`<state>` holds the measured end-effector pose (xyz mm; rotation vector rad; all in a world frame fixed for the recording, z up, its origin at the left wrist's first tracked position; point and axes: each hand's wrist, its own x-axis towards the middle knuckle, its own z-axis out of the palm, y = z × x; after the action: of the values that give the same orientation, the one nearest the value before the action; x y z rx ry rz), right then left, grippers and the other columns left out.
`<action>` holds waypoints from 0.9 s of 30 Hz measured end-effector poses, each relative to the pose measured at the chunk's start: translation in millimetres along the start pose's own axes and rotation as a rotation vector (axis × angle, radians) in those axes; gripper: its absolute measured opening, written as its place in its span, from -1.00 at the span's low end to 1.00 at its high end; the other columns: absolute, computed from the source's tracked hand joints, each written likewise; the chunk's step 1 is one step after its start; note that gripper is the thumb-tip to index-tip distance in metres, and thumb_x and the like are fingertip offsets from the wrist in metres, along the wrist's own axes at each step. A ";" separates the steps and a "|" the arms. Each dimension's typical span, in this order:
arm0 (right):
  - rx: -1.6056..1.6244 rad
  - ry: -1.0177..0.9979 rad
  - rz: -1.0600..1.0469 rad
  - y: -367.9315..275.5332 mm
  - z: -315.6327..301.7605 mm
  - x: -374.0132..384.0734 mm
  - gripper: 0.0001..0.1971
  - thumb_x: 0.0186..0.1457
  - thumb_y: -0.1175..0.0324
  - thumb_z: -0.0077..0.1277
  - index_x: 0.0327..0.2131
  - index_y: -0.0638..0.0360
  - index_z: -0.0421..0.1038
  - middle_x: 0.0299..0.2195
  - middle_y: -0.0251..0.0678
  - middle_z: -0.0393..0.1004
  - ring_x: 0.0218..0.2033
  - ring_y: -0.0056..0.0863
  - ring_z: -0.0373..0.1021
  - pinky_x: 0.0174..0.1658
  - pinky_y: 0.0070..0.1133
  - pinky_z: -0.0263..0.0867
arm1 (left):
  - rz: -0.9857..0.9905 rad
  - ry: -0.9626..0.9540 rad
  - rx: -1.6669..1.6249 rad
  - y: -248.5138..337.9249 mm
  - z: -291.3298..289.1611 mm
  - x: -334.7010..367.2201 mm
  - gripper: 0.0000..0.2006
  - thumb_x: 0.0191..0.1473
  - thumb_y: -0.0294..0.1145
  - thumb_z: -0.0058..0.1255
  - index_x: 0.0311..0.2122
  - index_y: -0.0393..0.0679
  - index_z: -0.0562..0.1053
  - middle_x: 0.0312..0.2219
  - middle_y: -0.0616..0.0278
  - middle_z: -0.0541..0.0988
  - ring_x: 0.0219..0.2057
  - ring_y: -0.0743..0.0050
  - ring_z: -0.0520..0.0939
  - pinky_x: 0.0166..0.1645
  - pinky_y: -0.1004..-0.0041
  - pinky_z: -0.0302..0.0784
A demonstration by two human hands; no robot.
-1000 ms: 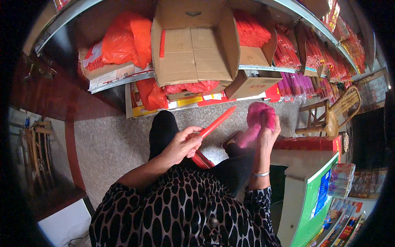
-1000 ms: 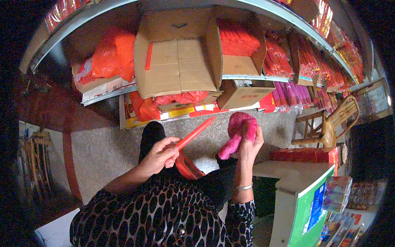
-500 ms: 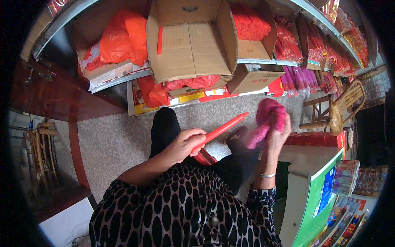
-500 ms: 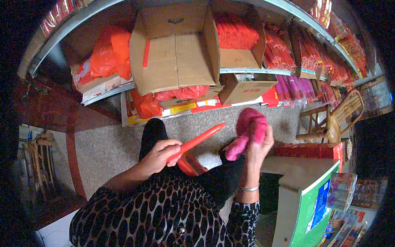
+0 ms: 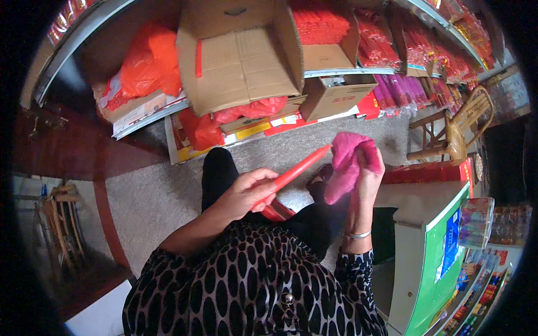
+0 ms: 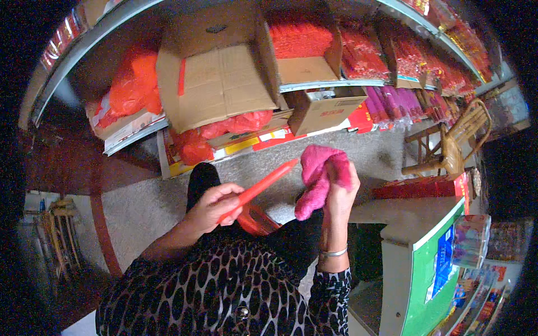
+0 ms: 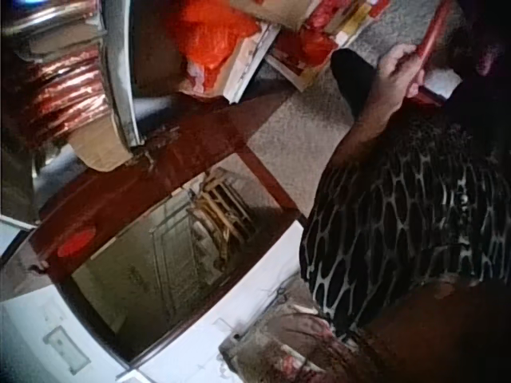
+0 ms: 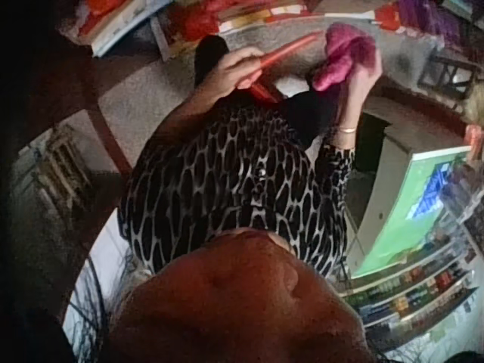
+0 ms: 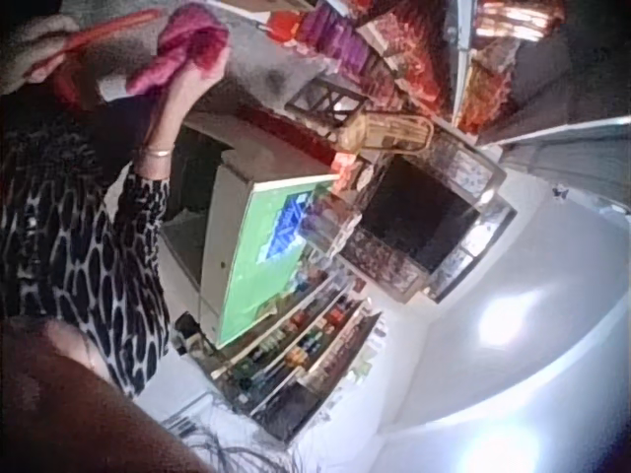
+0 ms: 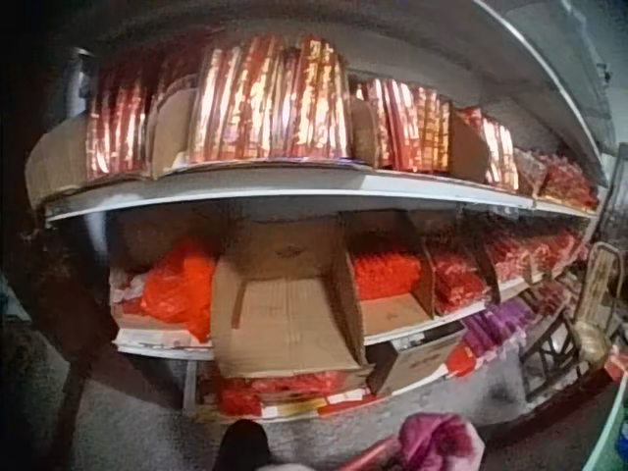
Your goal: The person picks up red candles from a cardboard box on a shelf and wipes each one by hand with a pink cloth.
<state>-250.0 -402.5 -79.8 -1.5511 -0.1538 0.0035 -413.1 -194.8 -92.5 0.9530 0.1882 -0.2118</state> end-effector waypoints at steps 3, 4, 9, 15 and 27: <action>0.365 0.022 0.172 11.7 -7.1 -3.6 -0.83 0.05 0.52 -0.13 -0.24 0.26 0.33 -0.31 -0.34 0.38 -0.32 -0.58 0.31 -0.21 -0.62 0.25 | 0.028 0.047 -0.147 -3.3 -8.1 0.6 -0.75 0.08 -0.42 -0.13 -0.15 -0.30 0.28 -0.67 0.33 0.31 -0.73 0.70 0.27 -0.65 0.67 0.19; 0.411 -0.078 0.150 43.7 -24.9 -3.7 -0.70 0.05 0.51 -0.12 -0.09 0.23 0.26 -0.19 -0.32 0.33 -0.20 -0.55 0.28 -0.11 -0.59 0.22 | 0.050 0.017 -0.192 -4.9 -6.7 4.9 -0.76 0.08 -0.42 -0.14 -0.15 -0.30 0.28 -0.67 0.33 0.31 -0.72 0.69 0.27 -0.64 0.66 0.20; 0.548 0.037 0.190 21.0 16.8 -32.1 -0.62 0.03 0.43 -0.05 -0.04 0.17 0.19 -0.12 -0.34 0.25 -0.08 -0.50 0.21 0.03 -0.54 0.13 | 0.035 0.125 -0.195 -17.4 8.7 9.3 -0.82 0.11 -0.35 -0.19 -0.21 -0.20 0.28 -0.35 0.08 0.43 -0.37 0.27 0.55 -0.37 0.35 0.51; 0.281 0.006 0.034 19.4 36.2 -60.2 -0.74 -0.06 0.56 -0.05 -0.22 0.16 0.23 -0.26 -0.37 0.28 -0.21 -0.55 0.24 -0.05 -0.57 0.16 | 0.069 -0.097 -0.524 -13.6 19.9 19.6 -0.79 0.15 -0.40 -0.27 -0.10 -0.20 0.20 -0.12 0.08 0.31 -0.07 0.16 0.40 -0.15 0.09 0.47; 0.108 -0.313 -0.361 11.1 46.3 -91.4 -0.70 -0.13 0.25 0.14 -0.36 0.11 0.26 0.02 0.03 0.13 0.15 0.01 -0.04 0.14 -0.16 -0.12 | 0.351 0.084 -0.395 3.2 40.4 38.7 -0.77 0.16 -0.35 -0.29 -0.12 -0.21 0.26 -0.16 0.13 0.39 -0.09 0.36 0.41 0.04 0.31 0.27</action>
<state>-344.0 -365.3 -99.1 -1.3893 -0.6685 -0.0299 -372.3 -229.9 -76.8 0.5883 0.1300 0.1845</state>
